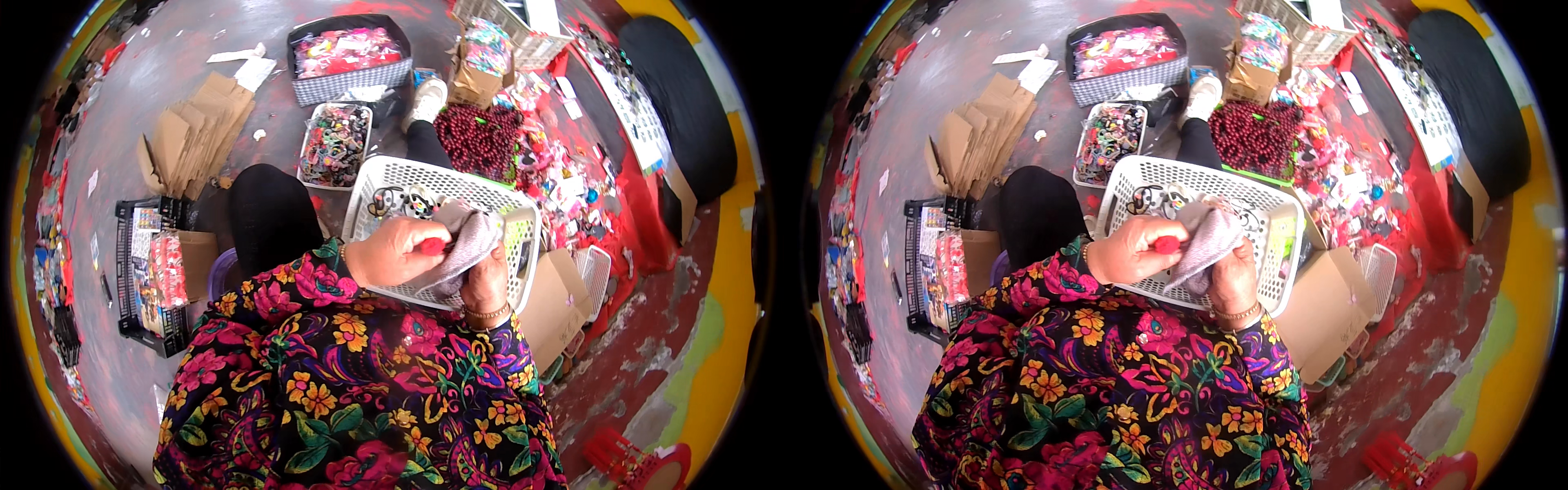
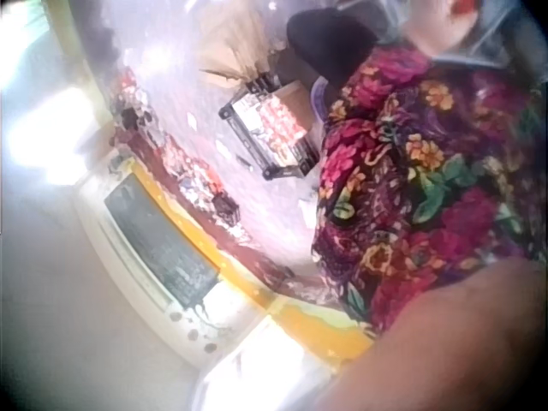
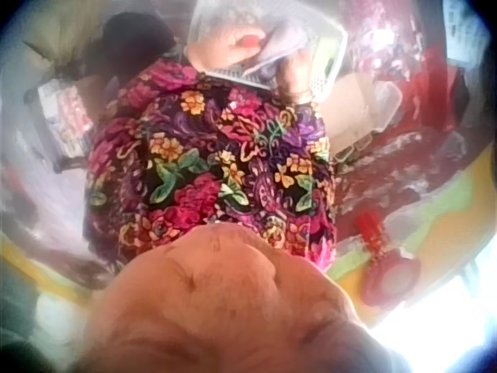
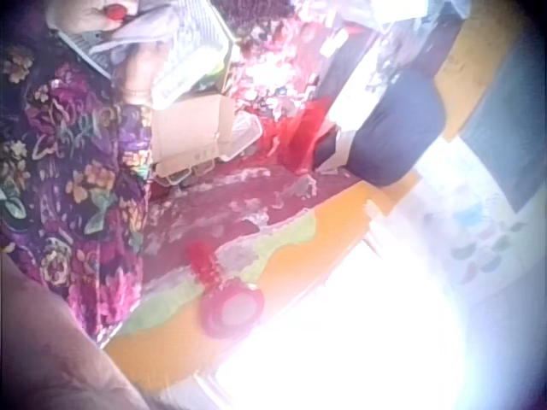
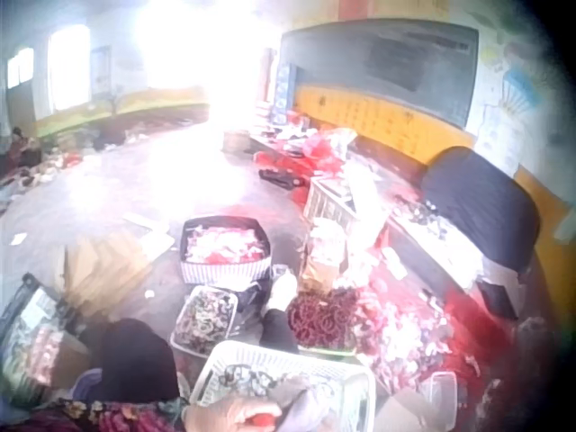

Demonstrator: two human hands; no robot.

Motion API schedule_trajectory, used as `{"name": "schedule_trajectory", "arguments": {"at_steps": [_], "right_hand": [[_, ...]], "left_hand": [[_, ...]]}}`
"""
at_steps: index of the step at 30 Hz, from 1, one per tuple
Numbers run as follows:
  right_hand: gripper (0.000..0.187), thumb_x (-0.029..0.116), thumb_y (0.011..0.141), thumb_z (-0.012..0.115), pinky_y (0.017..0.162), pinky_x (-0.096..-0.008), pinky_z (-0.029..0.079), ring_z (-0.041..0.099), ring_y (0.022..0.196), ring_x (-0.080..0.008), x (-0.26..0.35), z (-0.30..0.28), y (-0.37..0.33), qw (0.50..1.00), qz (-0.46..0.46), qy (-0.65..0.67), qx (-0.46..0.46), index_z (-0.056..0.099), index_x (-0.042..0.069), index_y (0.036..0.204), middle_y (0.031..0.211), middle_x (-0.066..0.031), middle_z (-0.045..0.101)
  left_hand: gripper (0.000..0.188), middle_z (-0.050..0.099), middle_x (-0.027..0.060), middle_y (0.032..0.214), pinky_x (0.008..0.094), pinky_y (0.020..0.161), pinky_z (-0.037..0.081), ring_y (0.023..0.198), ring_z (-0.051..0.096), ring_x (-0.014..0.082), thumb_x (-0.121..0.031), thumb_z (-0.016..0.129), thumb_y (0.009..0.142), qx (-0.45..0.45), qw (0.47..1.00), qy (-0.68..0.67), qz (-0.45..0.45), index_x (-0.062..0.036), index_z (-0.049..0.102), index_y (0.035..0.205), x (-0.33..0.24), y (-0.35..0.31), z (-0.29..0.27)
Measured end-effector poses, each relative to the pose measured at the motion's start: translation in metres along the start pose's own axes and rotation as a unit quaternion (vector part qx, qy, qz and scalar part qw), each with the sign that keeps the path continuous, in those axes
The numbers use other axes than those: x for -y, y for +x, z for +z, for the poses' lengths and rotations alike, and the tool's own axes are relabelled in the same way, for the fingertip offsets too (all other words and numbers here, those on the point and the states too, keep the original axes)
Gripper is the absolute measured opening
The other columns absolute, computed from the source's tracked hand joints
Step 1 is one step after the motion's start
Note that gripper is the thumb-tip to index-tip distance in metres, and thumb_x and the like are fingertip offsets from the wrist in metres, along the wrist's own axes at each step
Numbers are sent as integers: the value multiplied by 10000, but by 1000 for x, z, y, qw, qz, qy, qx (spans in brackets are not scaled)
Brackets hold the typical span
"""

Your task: The person sits on the floor and wipes small decorative trinkets one by one using a grey cloth. They pick up items from a white plastic basket, rub them with the cloth, and place them back into the basket. The items include various small figurines and ornaments.

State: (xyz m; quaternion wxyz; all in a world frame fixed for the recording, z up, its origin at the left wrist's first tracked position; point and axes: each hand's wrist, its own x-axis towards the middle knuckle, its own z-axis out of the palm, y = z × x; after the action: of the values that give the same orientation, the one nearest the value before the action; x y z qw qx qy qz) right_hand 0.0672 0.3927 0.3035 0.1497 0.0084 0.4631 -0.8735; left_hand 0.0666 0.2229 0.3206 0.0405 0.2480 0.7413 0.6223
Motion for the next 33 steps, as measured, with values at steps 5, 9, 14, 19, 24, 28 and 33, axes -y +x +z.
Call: {"name": "schedule_trajectory", "arguments": {"at_steps": [5,9,14,19,24,28,33], "right_hand": [[217,201,911,512,709,-245,486,595,814,-126,-4,-10,9,994,35,-35,-100,585,38,1035,915,-31,625],[191,161,897,529,733,-274,498,597,830,-139,-4,-16,8,992,62,-57,-91,582,40,1034,943,-31,620],[194,156,890,536,713,-276,504,608,803,-148,-1,-7,5,986,137,-96,-28,579,25,1027,920,-53,628],[177,141,887,521,682,-245,475,596,752,-133,-1,2,7,975,163,-154,-14,603,-11,927,844,-58,631],[165,125,885,521,687,-244,474,594,756,-127,-4,4,12,973,174,-149,-20,602,-11,930,846,-56,630],[165,115,886,519,685,-245,480,596,754,-129,-6,-1,16,967,188,-167,-41,600,-19,937,853,-58,631],[213,133,870,556,711,-285,512,617,793,-169,-8,-9,17,970,187,-148,-50,571,-1,1035,918,-71,627]], "left_hand": [[89,503,-70,684,194,545,351,626,423,11,-113,601,845,-58,988,-110,-90,-30,569,848,1,1,-38],[94,532,-31,738,187,550,388,603,479,43,-96,612,827,-271,934,-191,-130,-53,560,892,36,1,-98],[106,528,-19,697,198,510,402,556,494,72,-26,606,787,-357,885,-189,-230,-62,528,848,116,-11,-166],[94,530,17,586,270,411,407,454,504,143,-75,633,738,-402,814,-219,-359,-52,542,746,244,-30,-165],[125,516,59,499,323,351,378,381,490,193,-133,625,741,-118,812,193,-538,-66,545,673,388,-68,-127],[145,579,82,590,315,409,426,466,560,187,-125,659,709,-212,801,78,-554,-75,598,831,433,-71,-108],[358,641,157,823,369,681,501,773,628,288,-127,713,626,-380,722,166,-554,-46,611,959,391,-45,-108]]}}
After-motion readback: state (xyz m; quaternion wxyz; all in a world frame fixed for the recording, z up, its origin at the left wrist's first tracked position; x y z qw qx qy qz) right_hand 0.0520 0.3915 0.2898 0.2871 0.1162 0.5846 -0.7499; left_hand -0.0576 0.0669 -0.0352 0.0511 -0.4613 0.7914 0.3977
